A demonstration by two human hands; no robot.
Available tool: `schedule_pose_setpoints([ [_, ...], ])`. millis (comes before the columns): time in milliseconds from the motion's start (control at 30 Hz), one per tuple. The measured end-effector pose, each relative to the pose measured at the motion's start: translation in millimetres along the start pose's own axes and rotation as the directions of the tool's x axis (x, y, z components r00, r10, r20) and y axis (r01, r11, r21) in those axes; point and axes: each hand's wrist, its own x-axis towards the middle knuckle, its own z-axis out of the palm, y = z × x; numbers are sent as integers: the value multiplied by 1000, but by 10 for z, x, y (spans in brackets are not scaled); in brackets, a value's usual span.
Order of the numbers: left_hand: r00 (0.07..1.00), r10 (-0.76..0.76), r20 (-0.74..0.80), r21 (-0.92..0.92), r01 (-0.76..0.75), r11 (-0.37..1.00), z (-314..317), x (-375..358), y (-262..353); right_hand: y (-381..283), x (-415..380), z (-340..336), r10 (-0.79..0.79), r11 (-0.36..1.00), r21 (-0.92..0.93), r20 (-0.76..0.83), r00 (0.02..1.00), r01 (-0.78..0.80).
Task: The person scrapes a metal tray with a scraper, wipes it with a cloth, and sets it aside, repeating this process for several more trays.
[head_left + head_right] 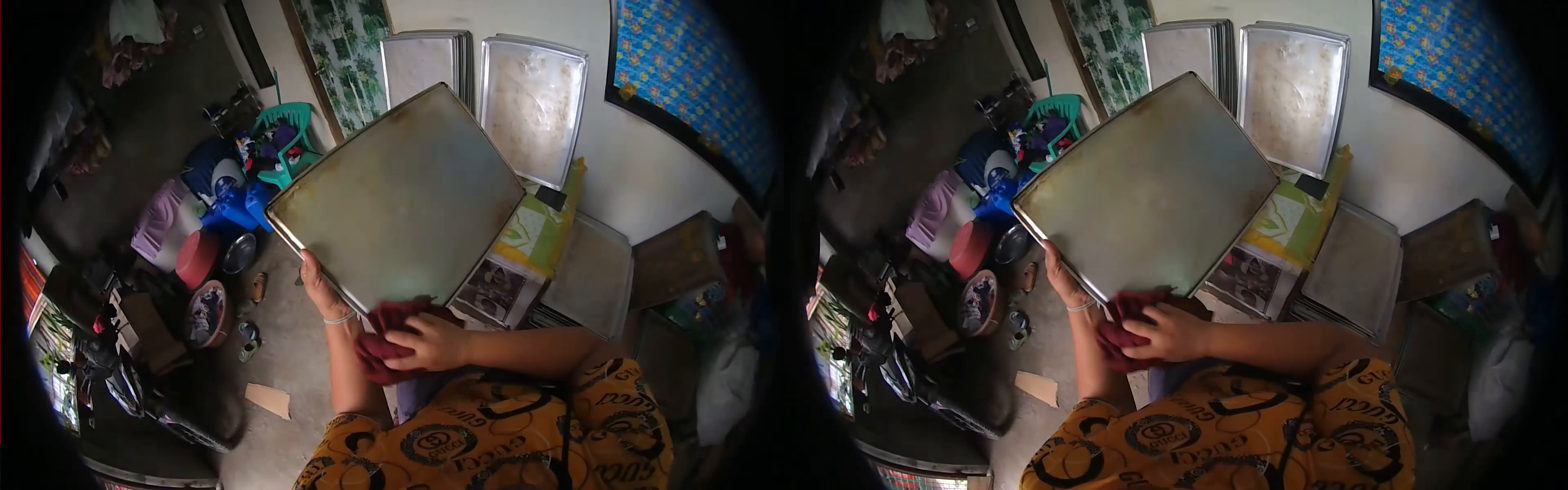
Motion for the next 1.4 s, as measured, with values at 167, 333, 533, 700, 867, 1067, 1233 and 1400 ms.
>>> schedule_pose_setpoints([
  [167,973,181,-143,127,-163,978,-215,8,301,736,-479,-603,45,991,-124,13,999,-43],
  [333,990,138,41,-4,-138,990,-673,224,845,1862,-1248,-993,670,707,-291,-16,742,-645],
  [533,986,-132,-103,-126,119,985,-657,125,1024,1284,-467,-1282,710,652,-164,-210,672,-741],
  [700,920,-382,87,-199,392,898,-151,57,743,1028,-148,-1061,256,870,-361,-252,933,-336],
  [867,895,-372,246,-206,423,883,445,247,496,1165,-162,-1217,220,814,-328,-590,777,-479],
  [1067,981,-122,150,334,66,940,474,376,-31,1397,-228,-2048,637,452,299,-767,70,-840],
  [1233,970,-224,-96,233,240,942,315,168,-517,1671,-858,-2510,620,632,601,-771,-145,-490],
  [1400,770,-355,530,838,-412,359,-26,164,-1320,1653,-1392,-2883,481,715,566,-824,-298,-411],
])
